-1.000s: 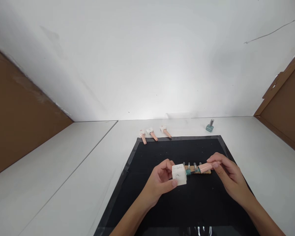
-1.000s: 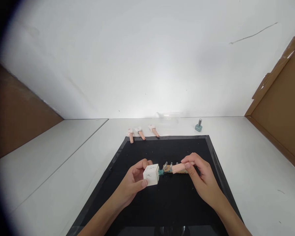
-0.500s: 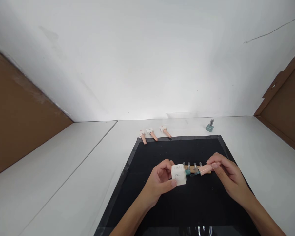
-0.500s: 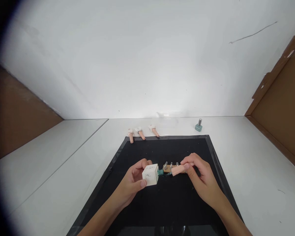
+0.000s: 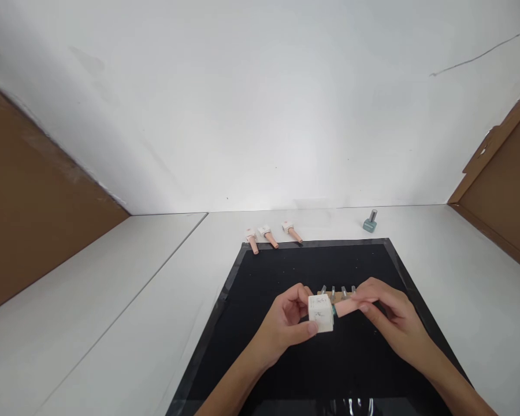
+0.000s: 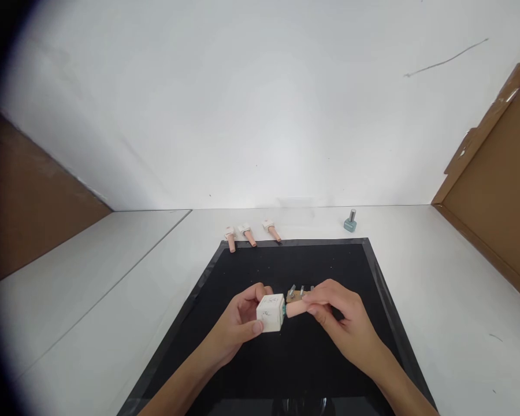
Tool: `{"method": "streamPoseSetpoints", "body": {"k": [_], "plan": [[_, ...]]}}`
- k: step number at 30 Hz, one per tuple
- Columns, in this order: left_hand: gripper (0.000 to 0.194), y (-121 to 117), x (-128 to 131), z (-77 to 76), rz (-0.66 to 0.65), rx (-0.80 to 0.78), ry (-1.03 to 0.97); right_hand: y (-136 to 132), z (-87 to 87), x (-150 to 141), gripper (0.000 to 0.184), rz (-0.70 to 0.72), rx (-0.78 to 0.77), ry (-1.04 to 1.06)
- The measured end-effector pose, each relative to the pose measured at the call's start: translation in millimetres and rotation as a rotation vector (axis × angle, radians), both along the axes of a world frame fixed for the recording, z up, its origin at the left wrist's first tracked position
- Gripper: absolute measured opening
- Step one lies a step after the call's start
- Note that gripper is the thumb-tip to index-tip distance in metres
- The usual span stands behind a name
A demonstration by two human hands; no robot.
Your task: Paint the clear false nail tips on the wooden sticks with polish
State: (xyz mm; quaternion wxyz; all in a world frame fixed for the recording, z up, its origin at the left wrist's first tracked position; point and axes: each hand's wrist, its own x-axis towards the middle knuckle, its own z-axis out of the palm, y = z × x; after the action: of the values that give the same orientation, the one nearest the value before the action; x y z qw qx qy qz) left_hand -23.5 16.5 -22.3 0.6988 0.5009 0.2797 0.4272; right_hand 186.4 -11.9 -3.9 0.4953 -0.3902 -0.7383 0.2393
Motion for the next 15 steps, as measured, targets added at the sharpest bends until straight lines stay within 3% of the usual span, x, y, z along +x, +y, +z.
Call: {"method": "streamPoseSetpoints", "body": {"k": [5,11,15], "plan": [[0.047,0.2,0.0,2.0,0.009,-0.039,0.027,0.5,-0.3,0.0,0.016,0.051,0.092,-0.019],[0.05,0.1,1.2,0.2,0.041,-0.068,0.021,-1.9,2.2,-3.8,0.028,-0.032,0.305,-0.118],[0.052,0.1,0.9,-1.1,0.098,-0.061,0.038,-3.6,3.1,-4.5,0.032,-0.093,0.361,-0.168]]}}
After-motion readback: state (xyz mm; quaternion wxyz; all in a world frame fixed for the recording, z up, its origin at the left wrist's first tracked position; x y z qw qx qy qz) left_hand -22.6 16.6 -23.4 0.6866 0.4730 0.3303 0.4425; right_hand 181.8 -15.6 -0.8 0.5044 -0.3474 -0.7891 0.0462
